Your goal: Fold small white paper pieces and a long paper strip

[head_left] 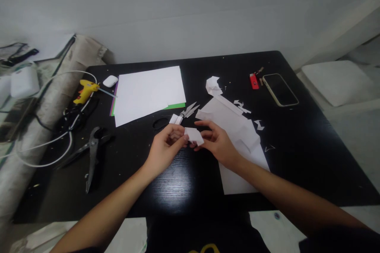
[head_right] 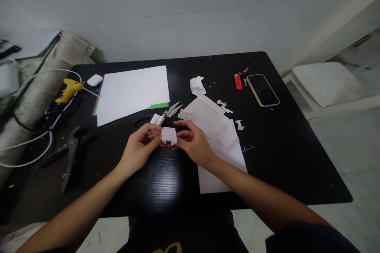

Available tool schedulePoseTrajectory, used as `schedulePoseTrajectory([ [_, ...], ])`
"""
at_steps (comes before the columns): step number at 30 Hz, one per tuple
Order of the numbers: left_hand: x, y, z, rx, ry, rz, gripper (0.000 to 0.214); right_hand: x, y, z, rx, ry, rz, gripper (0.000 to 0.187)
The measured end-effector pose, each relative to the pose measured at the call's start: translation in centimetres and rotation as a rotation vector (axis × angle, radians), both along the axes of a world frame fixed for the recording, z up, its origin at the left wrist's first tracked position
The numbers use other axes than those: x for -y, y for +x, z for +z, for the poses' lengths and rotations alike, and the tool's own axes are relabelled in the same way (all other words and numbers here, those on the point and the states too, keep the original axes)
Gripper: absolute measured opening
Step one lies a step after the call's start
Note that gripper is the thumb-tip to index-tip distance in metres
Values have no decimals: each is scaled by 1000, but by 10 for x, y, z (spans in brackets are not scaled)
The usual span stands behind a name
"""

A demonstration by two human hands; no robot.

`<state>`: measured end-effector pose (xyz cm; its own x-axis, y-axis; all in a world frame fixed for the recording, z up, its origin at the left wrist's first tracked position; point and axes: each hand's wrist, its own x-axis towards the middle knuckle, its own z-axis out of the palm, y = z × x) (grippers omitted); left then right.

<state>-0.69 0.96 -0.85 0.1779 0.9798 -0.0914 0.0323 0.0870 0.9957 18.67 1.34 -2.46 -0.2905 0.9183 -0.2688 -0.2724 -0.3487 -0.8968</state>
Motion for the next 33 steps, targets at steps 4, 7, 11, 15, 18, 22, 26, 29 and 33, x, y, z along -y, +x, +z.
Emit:
schedulePoseTrajectory([
  [4, 1, 1, -3, 20, 3, -20, 24, 0, 0, 0, 19, 18, 54, 42],
  [7, 2, 1, -5, 4, 1, -22, 30, -1, 0, 1, 71, 60, 25, 32],
  [11, 2, 1, -3, -41, 5, -23, 31, -2, 1, 1, 104, 95, -1, 28],
  [15, 2, 0, 0, -99, 7, -52, 19, -2, 1, 1, 76, 72, 6, 31],
  [18, 2, -1, 0, -115, -5, -63, 17, -2, 0, 2, 68, 76, -1, 31],
  [22, 2, -1, -1, -99, -25, -55, 17, -2, -1, 4, 72, 75, 7, 30],
  [26, 1, -1, 1, -120, -28, -67, 15, -1, -1, 3, 64, 68, 5, 29],
  [29, 0, -1, 3, -133, -22, -76, 15, -1, 0, 2, 65, 64, -1, 28],
  [33, 0, -1, 4, -147, -15, -75, 19, -1, 0, 2, 88, 63, -6, 28],
])
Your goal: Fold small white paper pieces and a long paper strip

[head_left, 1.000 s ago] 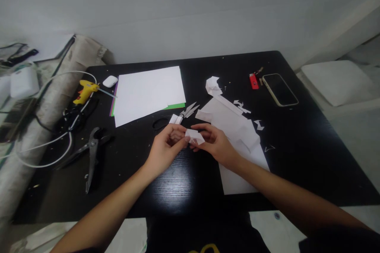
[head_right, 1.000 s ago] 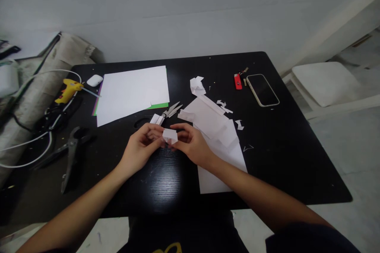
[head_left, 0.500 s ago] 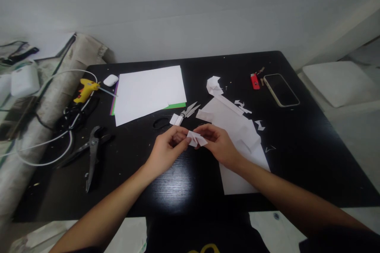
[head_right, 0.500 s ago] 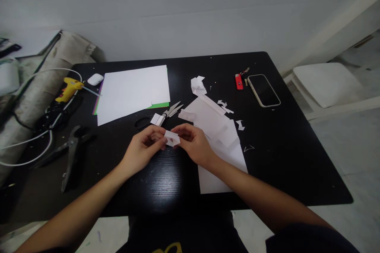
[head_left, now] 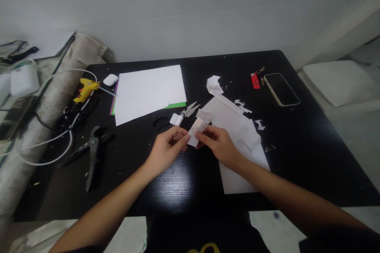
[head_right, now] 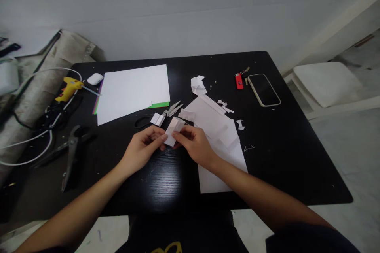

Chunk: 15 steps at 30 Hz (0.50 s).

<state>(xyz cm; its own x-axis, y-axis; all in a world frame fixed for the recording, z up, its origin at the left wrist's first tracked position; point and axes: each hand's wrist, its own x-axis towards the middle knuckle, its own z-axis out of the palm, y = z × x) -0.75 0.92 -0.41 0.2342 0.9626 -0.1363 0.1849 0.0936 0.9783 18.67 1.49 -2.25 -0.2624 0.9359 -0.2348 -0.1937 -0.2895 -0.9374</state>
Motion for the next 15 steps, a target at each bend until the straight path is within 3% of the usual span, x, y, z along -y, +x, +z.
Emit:
schedulePoseTrajectory([
  [6, 0, -2, 2, -1, -5, -31, 22, -1, 0, 0, -63, -57, -3, 28],
  [12, 2, -5, -1, 59, 16, -41, 21, -7, 3, 0, -347, -380, 99, 28],
  [15, 2, -4, -4, 52, 59, -23, 22, -8, 4, 0, -424, -461, 166, 25],
])
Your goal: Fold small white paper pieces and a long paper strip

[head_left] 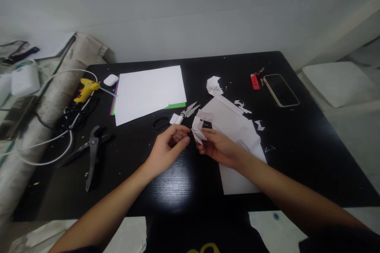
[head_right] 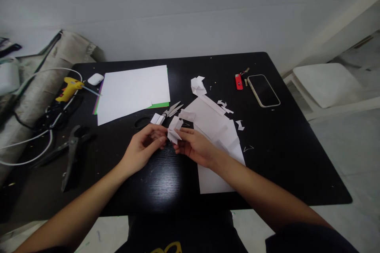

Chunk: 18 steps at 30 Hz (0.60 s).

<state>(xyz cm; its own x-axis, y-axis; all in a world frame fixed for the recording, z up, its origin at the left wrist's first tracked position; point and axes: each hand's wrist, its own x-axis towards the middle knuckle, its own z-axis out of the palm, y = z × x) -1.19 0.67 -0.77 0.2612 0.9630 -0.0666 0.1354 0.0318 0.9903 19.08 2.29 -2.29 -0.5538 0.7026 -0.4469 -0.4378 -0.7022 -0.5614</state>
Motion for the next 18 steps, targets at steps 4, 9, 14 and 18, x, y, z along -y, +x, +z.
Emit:
schedulePoseTrajectory([
  [4, 1, 1, -3, -52, 75, -8, 30, 1, 0, -1, -10, -8, 24, 22],
  [9, 2, 1, -6, -109, 181, -2, 39, 3, 0, -4, 2, 2, 41, 23],
  [14, 3, 1, -9, -111, 218, 2, 38, 4, -1, -5, 14, 12, 36, 29],
  [18, 3, 0, -8, -96, 229, -2, 38, 3, -2, -4, 40, 48, 4, 29],
])
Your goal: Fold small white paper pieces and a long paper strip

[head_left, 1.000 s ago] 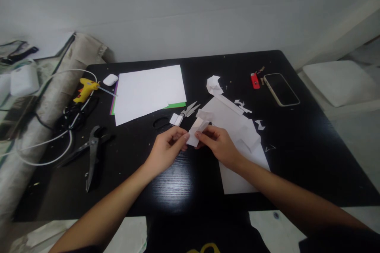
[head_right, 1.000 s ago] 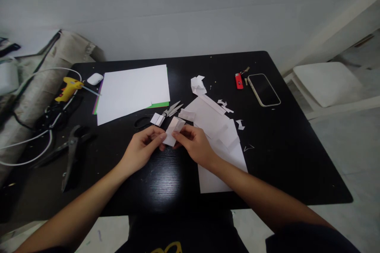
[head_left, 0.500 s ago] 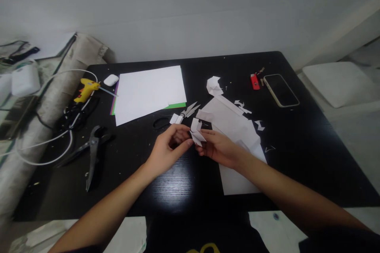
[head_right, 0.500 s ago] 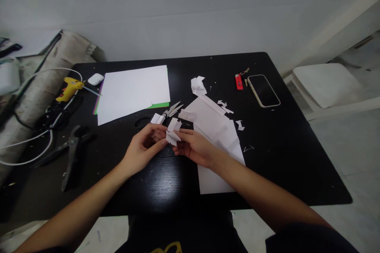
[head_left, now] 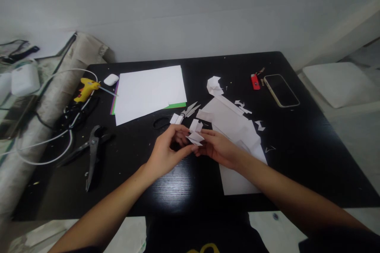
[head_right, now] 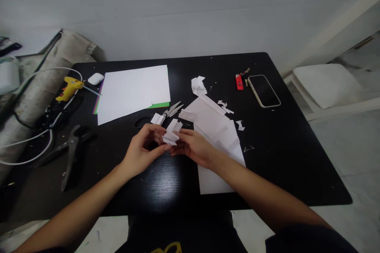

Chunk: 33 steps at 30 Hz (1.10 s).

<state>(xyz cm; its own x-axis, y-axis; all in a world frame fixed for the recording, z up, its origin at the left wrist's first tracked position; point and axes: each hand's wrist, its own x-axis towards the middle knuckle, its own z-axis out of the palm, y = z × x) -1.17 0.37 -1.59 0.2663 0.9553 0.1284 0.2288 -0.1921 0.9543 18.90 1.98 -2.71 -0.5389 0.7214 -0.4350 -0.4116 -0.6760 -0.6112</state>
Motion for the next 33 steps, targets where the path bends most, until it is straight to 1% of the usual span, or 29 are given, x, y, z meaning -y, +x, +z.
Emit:
schedulePoseTrajectory([
  [5, 0, -1, 4, 15, 1, -34, 41, 1, -2, 3, 107, 119, -102, 29],
  [10, 0, 0, 7, 55, -25, -40, 34, 4, -3, 3, 200, 269, -159, 30],
  [15, 1, 2, 5, 82, -25, -4, 28, 5, -2, 1, 281, 335, -178, 28],
  [19, 2, 1, 4, 81, 1, 5, 27, 4, -2, 0, 293, 384, -194, 26],
  [24, 2, 0, 3, 61, 22, 21, 26, 4, -1, -1, 315, 393, -208, 26],
  [28, 1, 0, 2, 22, 39, 70, 25, 5, -1, 2, 342, 414, -207, 27],
  [30, 1, 0, 2, 10, 49, 83, 23, 6, -1, 5, 355, 458, -220, 27],
  [33, 0, 0, 3, -15, 52, 71, 18, 8, -2, 8, 410, 580, -254, 28],
])
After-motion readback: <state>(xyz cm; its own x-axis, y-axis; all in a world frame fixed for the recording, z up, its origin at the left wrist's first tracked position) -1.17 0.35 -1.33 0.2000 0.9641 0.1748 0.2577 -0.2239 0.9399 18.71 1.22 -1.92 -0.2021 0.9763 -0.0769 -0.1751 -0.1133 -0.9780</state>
